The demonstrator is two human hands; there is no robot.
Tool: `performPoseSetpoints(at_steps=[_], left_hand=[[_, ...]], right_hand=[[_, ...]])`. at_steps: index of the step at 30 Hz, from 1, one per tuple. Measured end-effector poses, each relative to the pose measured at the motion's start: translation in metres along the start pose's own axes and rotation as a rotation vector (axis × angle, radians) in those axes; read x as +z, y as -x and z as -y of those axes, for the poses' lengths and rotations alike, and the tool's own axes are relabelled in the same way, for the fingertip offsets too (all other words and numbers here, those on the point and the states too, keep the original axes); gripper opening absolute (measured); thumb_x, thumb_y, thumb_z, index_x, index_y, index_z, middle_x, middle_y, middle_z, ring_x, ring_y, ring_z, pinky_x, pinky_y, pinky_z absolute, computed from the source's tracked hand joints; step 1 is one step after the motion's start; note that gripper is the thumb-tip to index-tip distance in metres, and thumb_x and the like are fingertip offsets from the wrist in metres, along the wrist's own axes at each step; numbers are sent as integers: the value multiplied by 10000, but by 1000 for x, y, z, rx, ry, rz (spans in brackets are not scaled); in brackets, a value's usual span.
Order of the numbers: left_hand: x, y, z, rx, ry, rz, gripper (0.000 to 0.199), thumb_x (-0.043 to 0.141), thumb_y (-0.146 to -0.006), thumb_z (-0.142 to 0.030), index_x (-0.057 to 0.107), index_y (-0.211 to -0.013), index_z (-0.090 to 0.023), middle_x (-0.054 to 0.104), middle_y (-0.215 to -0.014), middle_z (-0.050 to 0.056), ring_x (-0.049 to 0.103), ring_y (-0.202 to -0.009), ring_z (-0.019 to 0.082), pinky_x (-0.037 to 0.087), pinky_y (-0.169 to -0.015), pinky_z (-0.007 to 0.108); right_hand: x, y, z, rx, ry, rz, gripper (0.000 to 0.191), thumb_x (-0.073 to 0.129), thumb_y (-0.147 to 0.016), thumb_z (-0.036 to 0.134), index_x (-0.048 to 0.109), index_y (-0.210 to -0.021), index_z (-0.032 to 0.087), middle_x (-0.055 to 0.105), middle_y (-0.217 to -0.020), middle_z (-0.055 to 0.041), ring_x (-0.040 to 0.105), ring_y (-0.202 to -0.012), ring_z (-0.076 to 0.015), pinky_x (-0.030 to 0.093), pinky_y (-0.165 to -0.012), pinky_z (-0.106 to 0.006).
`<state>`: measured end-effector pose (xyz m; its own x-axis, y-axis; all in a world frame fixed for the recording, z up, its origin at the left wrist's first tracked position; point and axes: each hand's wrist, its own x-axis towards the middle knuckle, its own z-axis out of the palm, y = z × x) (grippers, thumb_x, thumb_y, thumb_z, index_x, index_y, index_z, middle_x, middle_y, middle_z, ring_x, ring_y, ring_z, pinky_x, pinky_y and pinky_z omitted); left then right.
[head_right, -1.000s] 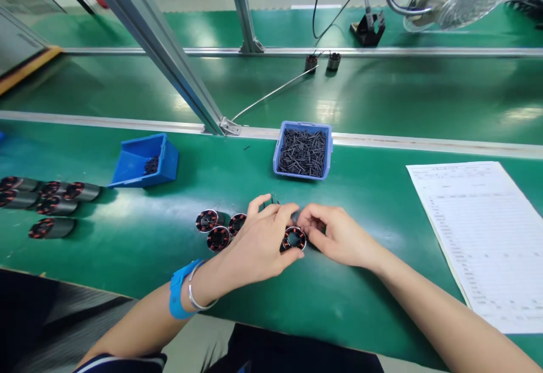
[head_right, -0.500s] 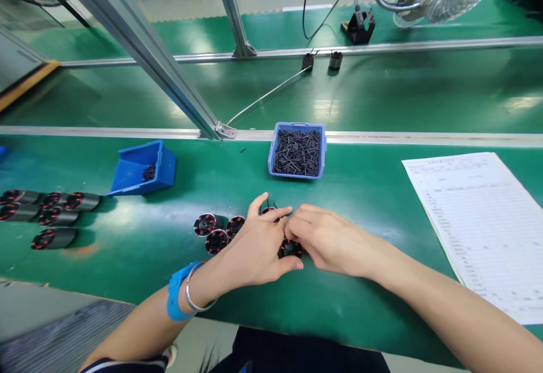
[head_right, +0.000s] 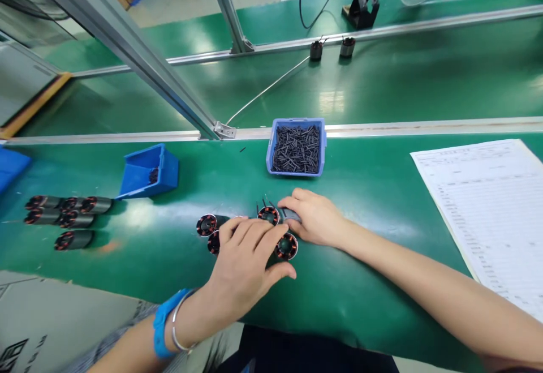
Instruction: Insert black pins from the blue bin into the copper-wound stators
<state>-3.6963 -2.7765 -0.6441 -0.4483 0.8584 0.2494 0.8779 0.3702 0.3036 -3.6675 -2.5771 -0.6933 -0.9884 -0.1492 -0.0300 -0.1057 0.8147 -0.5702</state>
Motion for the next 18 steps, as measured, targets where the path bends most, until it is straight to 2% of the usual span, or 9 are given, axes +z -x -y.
performPoseSetpoints(at_steps=[3, 5, 7, 9, 11, 13, 15, 18], left_hand=[[-1, 22, -16, -72, 268, -49, 414, 707, -837, -371, 528, -1178, -220, 653, -1009, 78, 641, -913, 214, 557, -801, 360], [3, 41, -26, -198, 479, 12, 393, 656, -853, -327, 490, -1197, -235, 632, -1026, 75, 649, -882, 187, 592, -743, 308], [11, 60, -35, -317, 589, 85, 491, 598, -870, -328, 407, -1312, -232, 594, -1177, 117, 656, -973, 206, 615, -793, 334], [22, 75, -41, -397, 609, 131, 655, 542, -901, -341, 229, -1464, -223, 455, -1410, 183, 594, -1189, 264, 588, -935, 424], [32, 82, -44, -446, 597, 160, 781, 509, -924, -356, 42, -1535, -220, 278, -1550, 214, 473, -1347, 312, 519, -1042, 500], [40, 80, -44, -473, 565, 156, 821, 500, -937, -367, -30, -1546, -214, 200, -1588, 222, 394, -1406, 332, 478, -1077, 533], [45, 68, -41, -479, 533, 94, 773, 497, -944, -375, 40, -1539, -189, 237, -1571, 226, 362, -1420, 338, 466, -1072, 551], [49, 46, -33, -499, 523, -57, 504, 497, -949, -370, 359, -1391, -170, 498, -1371, 184, 498, -1273, 300, 502, -985, 524]], right_hand=[[-4, -6, 6, 22, 75, 81, 164, 544, -910, 236, 653, -1023, 189, 573, -914, -64, 570, -839, -194, 455, -738, -308], [-7, -5, 6, 18, 109, 113, 125, 511, -921, 199, 633, -901, 175, 559, -894, -60, 553, -800, -174, 434, -718, -291], [-10, -1, 3, 11, 124, 108, 122, 497, -918, 166, 604, -860, 164, 558, -898, -65, 540, -789, -167, 427, -722, -291], [-13, 5, 1, 0, 72, 66, 124, 483, -918, 157, 582, -843, 161, 562, -893, -67, 534, -794, -169, 432, -732, -299], [-16, 12, 1, 10, -84, 31, 122, 481, -915, 170, 577, -840, 165, 573, -865, -55, 537, -763, -157, 445, -713, -292], [-17, 20, 6, 51, -301, 55, 108, 511, -903, 211, 606, -876, 167, 592, -839, -40, 547, -698, -135, 458, -654, -270], [-14, 26, 14, 94, -450, 76, 152, 552, -894, 275, 657, -926, 170, 604, -817, -31, 557, -649, -119, 462, -606, -254], [-6, 32, 26, 102, -459, -23, 232, 552, -913, 340, 721, -886, 184, 605, -754, -27, 570, -660, -122, 452, -614, -254]])
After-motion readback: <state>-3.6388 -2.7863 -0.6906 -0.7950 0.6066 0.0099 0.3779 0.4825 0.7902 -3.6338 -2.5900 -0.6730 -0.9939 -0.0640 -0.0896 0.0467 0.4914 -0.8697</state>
